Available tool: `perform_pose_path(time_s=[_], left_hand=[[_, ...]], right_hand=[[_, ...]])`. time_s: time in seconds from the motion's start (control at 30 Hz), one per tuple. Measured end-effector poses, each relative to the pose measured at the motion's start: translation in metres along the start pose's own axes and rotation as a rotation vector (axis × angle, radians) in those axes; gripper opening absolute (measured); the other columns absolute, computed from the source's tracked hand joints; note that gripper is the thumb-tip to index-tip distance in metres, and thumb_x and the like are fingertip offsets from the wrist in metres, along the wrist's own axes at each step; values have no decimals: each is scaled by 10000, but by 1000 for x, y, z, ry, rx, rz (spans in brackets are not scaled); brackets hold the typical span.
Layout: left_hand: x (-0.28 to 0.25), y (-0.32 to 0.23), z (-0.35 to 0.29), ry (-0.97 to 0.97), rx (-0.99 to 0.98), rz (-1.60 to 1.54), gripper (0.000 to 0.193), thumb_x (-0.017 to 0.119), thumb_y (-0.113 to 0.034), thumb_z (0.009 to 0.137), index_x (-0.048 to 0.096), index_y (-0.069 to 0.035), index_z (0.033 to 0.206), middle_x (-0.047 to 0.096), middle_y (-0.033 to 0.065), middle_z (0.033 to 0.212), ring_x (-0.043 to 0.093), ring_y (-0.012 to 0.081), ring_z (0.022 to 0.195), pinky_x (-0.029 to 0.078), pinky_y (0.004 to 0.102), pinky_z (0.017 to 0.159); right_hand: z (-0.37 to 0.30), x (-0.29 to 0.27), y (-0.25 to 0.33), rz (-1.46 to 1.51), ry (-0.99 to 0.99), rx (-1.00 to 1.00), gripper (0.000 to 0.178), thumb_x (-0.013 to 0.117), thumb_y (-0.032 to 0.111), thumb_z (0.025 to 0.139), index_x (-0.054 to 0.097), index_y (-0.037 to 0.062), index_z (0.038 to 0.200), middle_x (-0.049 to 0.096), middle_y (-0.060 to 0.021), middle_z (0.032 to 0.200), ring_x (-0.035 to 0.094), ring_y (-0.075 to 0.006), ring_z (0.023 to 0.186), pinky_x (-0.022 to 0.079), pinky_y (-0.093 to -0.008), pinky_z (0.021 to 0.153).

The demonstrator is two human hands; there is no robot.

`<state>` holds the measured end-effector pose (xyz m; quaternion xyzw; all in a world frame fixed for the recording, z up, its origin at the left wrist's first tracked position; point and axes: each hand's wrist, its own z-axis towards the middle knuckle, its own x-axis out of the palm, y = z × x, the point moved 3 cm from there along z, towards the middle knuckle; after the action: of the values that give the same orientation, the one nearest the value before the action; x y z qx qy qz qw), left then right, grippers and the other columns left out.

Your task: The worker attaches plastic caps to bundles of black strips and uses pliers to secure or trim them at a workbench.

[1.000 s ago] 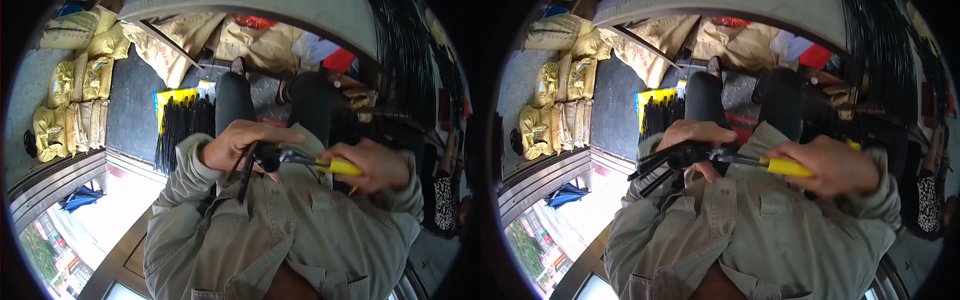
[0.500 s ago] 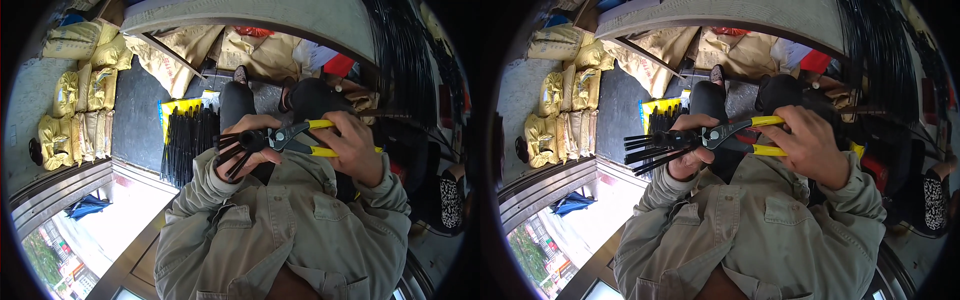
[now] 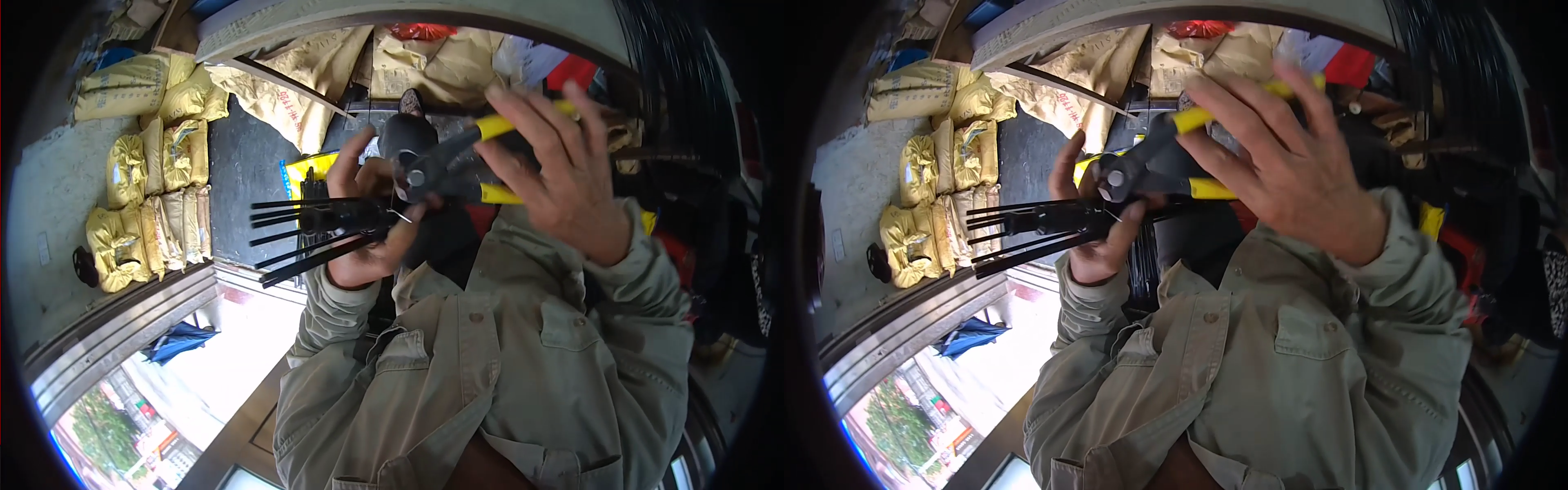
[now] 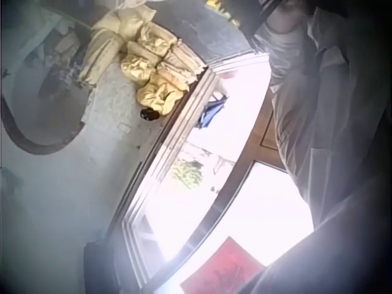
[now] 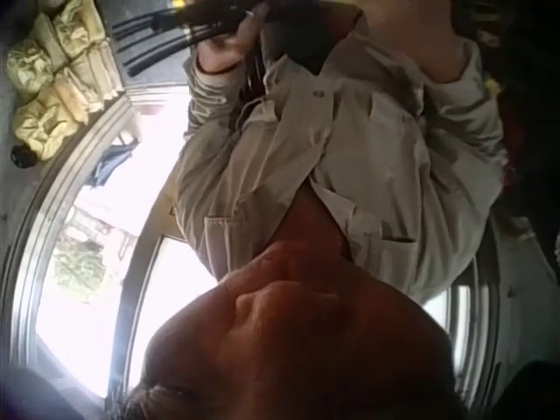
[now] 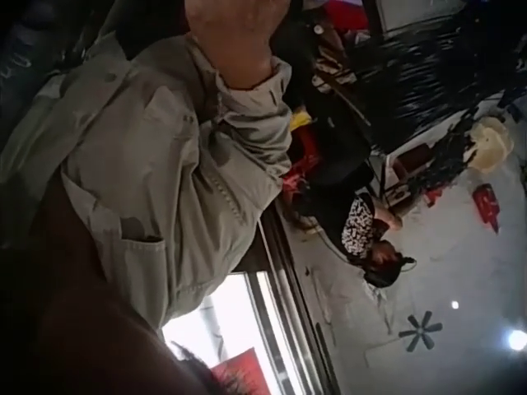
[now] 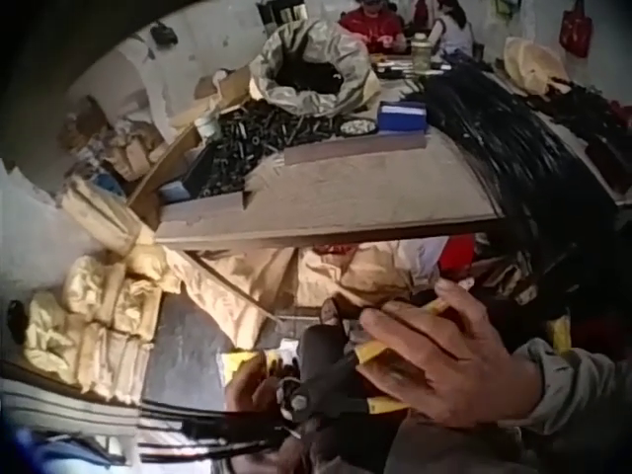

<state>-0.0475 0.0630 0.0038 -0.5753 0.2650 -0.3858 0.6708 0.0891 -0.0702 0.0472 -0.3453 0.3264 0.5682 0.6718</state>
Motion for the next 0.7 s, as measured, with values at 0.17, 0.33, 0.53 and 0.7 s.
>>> perform_pose_path(time_s=[0.17,0.33,0.53,0.7], left_hand=[[-9,-5,4,183,-20,41,817,626,-42,749,66,10,1341,582,99,886,561,133,750,428,235,706],[-10,-8,4,218,90,168,817,595,-52,780,11,42,1343,595,105,841,562,122,691,432,234,680],[-8,0,-4,-24,90,177,807,587,-88,791,17,51,1345,595,72,746,538,103,650,431,228,652],[-16,-7,3,280,33,110,790,696,-179,725,220,61,1308,588,67,781,532,111,677,441,244,649]], right_hand=[[9,3,0,-385,-259,-188,353,584,302,780,543,212,1119,492,38,1195,426,-136,1145,147,-462,1053],[6,3,10,-457,-217,-246,365,563,350,793,527,234,1137,438,101,1244,409,-98,1153,86,-482,1066],[-13,1,27,-108,-3,6,357,586,265,800,517,169,1136,444,-19,1235,456,-131,1115,271,-468,992],[-21,-7,1,514,335,-1,469,674,178,726,466,87,1137,501,-111,1096,531,-199,976,448,-398,751]])
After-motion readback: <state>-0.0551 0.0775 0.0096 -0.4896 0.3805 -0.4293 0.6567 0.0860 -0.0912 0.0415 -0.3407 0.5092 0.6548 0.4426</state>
